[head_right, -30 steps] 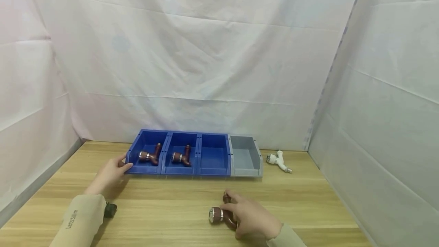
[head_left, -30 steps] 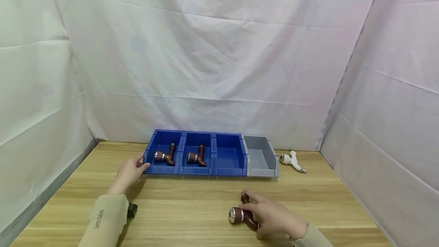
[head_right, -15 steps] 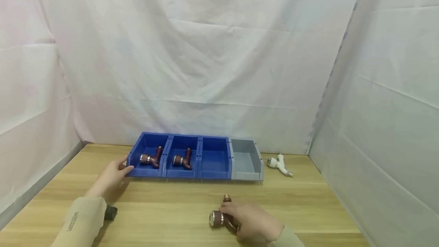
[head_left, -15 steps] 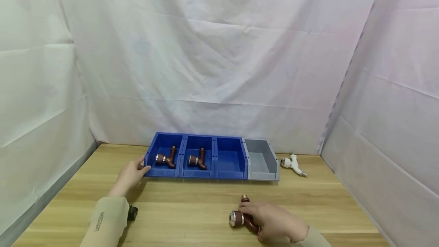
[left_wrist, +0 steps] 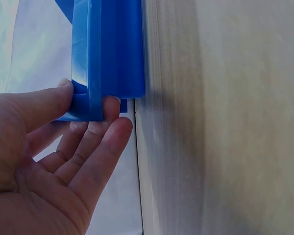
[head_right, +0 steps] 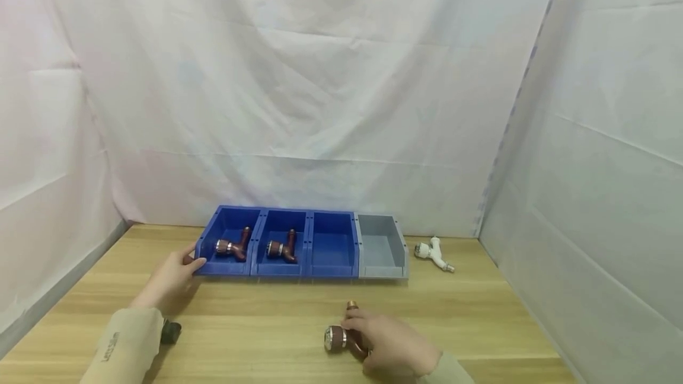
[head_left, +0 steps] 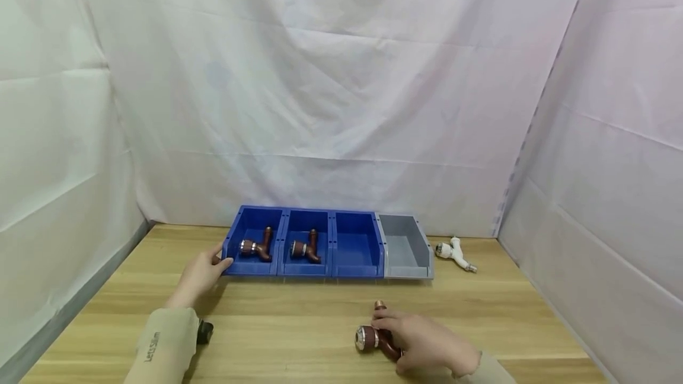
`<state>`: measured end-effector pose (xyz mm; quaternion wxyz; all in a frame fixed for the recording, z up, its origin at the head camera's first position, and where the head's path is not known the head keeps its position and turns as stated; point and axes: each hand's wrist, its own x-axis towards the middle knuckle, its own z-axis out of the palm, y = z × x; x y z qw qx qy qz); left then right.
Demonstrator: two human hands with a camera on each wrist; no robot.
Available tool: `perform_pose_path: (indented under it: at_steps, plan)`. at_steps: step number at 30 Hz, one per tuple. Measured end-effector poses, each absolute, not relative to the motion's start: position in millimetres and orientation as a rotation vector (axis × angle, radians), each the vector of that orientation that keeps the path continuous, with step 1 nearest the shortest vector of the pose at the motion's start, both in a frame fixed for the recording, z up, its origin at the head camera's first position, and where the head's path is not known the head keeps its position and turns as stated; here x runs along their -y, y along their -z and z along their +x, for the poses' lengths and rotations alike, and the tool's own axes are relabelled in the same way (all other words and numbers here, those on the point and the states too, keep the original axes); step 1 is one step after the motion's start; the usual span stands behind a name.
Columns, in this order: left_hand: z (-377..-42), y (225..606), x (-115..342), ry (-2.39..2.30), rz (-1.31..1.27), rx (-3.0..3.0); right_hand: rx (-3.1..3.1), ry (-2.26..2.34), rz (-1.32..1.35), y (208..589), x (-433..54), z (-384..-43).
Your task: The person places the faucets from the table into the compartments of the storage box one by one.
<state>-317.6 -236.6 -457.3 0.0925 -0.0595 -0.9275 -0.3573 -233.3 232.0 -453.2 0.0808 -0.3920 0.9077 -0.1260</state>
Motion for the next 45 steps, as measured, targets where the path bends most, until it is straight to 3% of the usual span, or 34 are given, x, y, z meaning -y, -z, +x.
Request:
perform_pose_path:
  at_steps: [10,45]
  plan:
    - [-317,454,237,1.119,-0.144,2.777,-2.884,0.374,-1.023,450,-227,-234]
    - [-318,458,236,1.111,-0.156,2.763,-2.998,0.557,-0.901,471,-209,-227]
